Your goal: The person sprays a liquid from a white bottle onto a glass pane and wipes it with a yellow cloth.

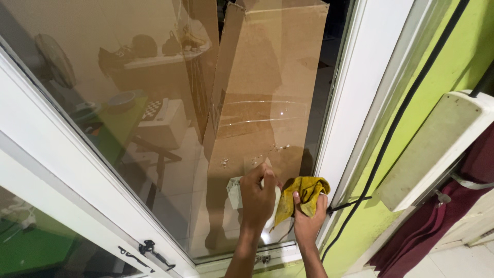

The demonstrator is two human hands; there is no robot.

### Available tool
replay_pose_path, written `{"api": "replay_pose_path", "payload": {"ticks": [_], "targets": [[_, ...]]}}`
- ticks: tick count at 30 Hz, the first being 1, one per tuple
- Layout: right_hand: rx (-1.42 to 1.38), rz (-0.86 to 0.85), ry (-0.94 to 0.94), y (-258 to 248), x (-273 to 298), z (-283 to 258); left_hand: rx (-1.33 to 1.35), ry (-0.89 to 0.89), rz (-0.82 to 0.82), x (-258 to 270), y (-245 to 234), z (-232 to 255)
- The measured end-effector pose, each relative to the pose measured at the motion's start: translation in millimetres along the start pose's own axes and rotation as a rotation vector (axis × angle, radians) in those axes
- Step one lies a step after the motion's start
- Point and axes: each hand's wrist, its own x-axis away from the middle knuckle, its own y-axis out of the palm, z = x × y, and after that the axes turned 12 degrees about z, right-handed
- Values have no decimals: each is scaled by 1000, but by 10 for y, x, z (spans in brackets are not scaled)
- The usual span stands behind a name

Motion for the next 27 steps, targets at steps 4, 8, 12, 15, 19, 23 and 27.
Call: {"api": "replay_pose_path", "payload": {"ticks": [4,8,12,15,19,23,27], "targets": [[-11,5,-7,10,30,43,-49,11,-11,73,9,5],[5,-14,13,-3,40,85,-54,-91,-43,164,7,-133],[8,-18,31,1,43,138,-130,-65,4,208,-75,-273],[37,-1,14,1,62,186,-152,-96,-27,244,-81,-330],[36,-7,9,-6,76,203,-157,-126,23,182,-118,-370],[18,-14,18,-10,65,168,68,-28,169,48,-260,-299],[10,-38,40,-12,76,132,59,26,158,-59,-334,-213]]}}
